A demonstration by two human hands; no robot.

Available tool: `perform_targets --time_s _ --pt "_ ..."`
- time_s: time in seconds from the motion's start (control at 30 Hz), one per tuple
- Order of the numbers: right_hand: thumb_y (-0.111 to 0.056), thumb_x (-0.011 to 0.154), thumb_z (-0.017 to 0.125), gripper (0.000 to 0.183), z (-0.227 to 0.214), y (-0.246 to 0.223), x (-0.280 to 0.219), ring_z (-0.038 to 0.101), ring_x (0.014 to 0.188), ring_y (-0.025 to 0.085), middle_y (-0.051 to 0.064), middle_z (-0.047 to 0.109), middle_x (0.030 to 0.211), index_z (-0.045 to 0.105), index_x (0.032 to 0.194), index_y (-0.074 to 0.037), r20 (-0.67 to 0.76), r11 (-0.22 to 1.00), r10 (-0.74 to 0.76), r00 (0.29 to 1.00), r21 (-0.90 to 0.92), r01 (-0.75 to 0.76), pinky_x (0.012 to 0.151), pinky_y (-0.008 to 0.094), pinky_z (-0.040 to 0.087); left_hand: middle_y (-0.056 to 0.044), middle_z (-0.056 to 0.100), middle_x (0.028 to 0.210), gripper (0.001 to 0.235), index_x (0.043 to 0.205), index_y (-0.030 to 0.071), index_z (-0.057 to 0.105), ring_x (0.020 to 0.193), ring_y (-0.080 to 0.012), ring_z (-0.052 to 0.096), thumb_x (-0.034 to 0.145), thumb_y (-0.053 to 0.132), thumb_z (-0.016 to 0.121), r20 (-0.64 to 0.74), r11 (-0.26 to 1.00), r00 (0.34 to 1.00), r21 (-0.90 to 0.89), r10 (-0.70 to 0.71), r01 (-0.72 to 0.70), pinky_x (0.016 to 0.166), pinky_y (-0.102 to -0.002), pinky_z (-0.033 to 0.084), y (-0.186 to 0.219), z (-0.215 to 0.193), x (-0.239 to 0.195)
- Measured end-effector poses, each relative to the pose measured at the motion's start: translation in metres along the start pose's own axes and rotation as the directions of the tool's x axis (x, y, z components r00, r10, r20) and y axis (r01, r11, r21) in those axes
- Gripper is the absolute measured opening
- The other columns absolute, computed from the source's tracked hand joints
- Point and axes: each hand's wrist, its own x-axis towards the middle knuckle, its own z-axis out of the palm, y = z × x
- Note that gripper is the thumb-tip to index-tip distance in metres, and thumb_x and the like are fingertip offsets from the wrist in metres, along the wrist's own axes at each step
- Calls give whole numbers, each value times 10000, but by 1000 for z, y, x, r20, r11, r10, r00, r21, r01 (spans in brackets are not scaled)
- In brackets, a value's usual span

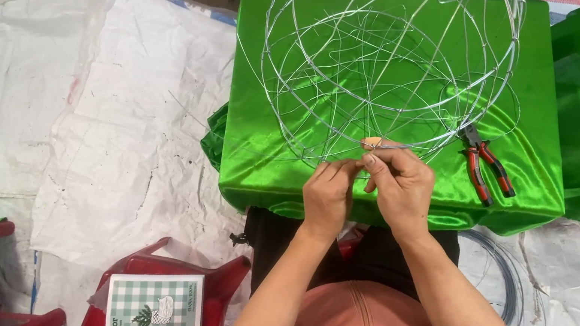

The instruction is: Assembling a spherical wire frame by manually twisting wire joints and trimming excess with pliers.

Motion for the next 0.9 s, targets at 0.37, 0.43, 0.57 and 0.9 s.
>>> perform_targets --time_s 0.37,0.43,0.57,0.9 --pt "17 974 682 136 -6 2 15 758 877 341 262 679 1097 735 1085 76 144 995 -102 984 36 98 752 410 652 -127 690 1114 267 1173 5 679 1028 -290 707 913 -55 690 73 896 927 -237 -369 375 882 -387 602 -16 -33 -29" --pt "16 971 691 157 -8 -3 14 753 901 367 283 667 1171 729 1110 76 174 989 -139 975 -19 145 765 438 644 -167 693 1090 297 1186 -12 680 1039 -329 705 895 -71 699 130 892 915 -207 -383 402 898 -430 598 -15 -32 -30" --pt "21 923 751 140 -21 -4 3 737 968 385 222 703 1136 751 1062 36 252 875 -266 930 -342 343 799 421 636 -135 708 1098 311 1175 19 690 1043 -311 714 880 -79 702 165 889 902 -171 -399 424 911 -422 593 -29 -20 -40" --pt "-174 919 766 97 -29 90 -54 738 942 178 -17 736 996 787 1013 -181 358 760 -238 903 -510 403 830 300 623 -132 716 1047 279 1146 35 699 983 -354 723 907 -94 637 209 809 819 -154 -534 567 838 -462 610 -49 -21 -55"
